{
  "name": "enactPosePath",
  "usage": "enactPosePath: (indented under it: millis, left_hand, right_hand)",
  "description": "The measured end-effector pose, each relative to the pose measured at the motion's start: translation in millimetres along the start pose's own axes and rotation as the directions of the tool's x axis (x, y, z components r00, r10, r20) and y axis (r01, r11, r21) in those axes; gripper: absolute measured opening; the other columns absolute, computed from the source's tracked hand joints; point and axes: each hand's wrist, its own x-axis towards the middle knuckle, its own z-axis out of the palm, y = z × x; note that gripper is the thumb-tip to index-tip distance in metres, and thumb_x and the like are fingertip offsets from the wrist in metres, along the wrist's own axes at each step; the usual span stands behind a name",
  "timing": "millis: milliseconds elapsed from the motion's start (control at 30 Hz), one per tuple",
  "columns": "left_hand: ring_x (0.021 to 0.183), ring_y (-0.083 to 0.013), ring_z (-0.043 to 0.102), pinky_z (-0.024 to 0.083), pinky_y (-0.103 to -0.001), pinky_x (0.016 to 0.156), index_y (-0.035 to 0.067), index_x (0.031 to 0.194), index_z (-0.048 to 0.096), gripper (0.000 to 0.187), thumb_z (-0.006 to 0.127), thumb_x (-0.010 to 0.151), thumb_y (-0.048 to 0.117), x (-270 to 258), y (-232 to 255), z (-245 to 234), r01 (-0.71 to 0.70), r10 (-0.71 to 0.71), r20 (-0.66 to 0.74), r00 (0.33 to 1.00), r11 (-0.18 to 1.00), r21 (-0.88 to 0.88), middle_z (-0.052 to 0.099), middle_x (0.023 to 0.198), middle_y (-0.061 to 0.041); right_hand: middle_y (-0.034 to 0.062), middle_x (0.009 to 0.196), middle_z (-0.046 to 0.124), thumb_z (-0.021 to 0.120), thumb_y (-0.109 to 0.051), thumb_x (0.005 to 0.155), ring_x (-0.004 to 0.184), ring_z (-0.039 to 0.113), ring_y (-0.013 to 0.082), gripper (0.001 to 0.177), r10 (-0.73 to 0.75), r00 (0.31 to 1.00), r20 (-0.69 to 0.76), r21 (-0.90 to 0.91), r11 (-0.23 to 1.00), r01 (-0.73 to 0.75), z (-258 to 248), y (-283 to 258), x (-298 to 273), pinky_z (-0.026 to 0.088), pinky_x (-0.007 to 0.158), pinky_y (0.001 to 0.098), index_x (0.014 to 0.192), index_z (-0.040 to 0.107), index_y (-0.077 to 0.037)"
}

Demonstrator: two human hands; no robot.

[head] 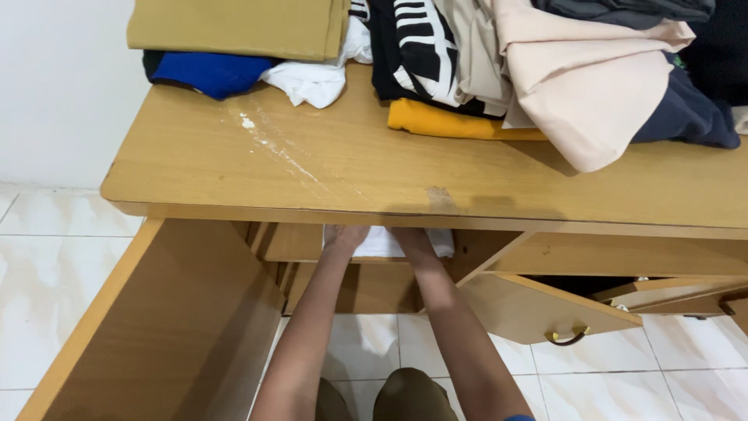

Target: The person folds various garments on a wooden table and places them into a drawer. They handle shirts, pants, and patterned fabrics, folding each item neatly before stacking or storing them.

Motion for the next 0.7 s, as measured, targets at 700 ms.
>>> enactPosePath:
  millis: [700]
  left_hand:
    - [0.127, -0.0397, 0.055, 0.046, -0.051, 0.104, 0.01, 0.131, 0.063, 0.046, 0.058, 0.093, 0.036, -20.7, 9.7, -48.4, -0.029, 0.016, -0.057, 0.998, 0.972, -0.235, 0.061, 0.138, -0.018]
  right_hand:
    - [0.0156, 0.147, 0.052, 0.055, -0.034, 0.093, 0.132, 0.05, 0.0343, 0.058, -0.063, 0.98, -0.191, -0.012, 0.998, 0.062, -19.9, -3.6, 59.9, 0.044, 0.108, 0.048, 0.146, 0.045, -0.011]
